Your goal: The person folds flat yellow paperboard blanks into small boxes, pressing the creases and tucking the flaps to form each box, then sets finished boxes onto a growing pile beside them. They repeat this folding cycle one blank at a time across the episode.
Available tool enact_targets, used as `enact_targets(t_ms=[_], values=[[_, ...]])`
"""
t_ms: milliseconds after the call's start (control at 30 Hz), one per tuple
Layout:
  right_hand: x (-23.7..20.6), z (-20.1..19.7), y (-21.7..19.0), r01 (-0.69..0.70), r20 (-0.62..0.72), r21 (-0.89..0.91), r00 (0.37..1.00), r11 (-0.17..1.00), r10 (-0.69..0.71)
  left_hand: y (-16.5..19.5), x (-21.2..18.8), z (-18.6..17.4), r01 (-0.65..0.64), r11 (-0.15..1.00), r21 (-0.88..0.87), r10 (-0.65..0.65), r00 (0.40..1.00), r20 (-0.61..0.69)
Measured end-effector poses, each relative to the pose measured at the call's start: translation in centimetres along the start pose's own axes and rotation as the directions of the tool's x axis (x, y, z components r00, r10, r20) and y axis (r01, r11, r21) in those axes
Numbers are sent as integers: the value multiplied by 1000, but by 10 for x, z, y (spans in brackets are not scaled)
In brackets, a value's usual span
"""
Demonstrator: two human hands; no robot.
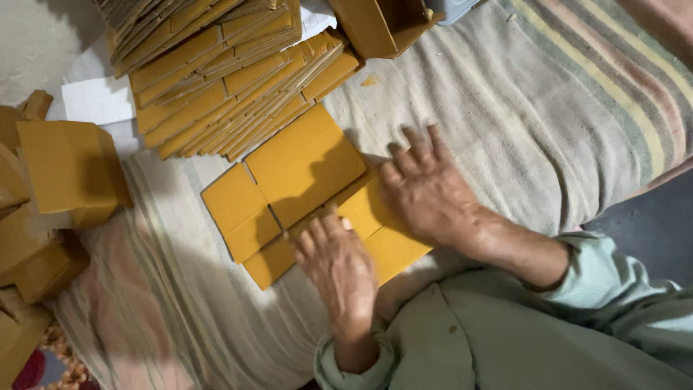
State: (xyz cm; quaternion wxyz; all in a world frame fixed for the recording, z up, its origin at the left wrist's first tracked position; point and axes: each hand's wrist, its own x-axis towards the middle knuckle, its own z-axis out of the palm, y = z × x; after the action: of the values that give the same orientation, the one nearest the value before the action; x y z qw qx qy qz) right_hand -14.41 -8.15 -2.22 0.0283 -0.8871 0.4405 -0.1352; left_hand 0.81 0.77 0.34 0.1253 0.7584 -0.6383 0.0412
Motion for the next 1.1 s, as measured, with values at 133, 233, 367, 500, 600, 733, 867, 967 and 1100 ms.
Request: enact_targets(t_ms=[133, 233, 367, 500, 600, 733, 867, 967, 1100], values=[[-4, -4, 4, -1, -54, -152, 998, 988, -7, -4, -1, 3, 55, 996, 76, -54, 998, -15], [2, -4, -19, 141, -65, -220, 985, 965, -159, 12, 2, 12, -53, 998, 23, 55, 996, -76], [10, -10, -22, 148, 128, -14, 981, 989, -146, 11, 3, 11, -98, 994, -56, 90, 988, -128], [6, -17, -8, 35, -8, -43, 999, 998, -35, -2, -1, 4, 24, 999, -25, -25, 999, -22], [7, -11, -15, 75, -171, -250, 978, 965, -120, 3, 0, 8, 15, 1000, 27, -15, 1000, -9], [8, -5, -22, 310, -113, 53, 946, 949, -303, 14, 4, 14, -91, 993, -70, 85, 993, -85], [5, -12, -6, 156, -30, -67, 987, 985, -158, 3, 1, 7, -74, 996, -40, 70, 992, -101], [5, -18, -2, 38, 36, -167, 999, 985, -32, -1, 2, 4, 81, 996, -37, -82, 996, -23], [7, -16, -15, 211, -112, -101, 969, 972, -222, 10, 3, 10, -23, 999, 42, 23, 1000, -11]])
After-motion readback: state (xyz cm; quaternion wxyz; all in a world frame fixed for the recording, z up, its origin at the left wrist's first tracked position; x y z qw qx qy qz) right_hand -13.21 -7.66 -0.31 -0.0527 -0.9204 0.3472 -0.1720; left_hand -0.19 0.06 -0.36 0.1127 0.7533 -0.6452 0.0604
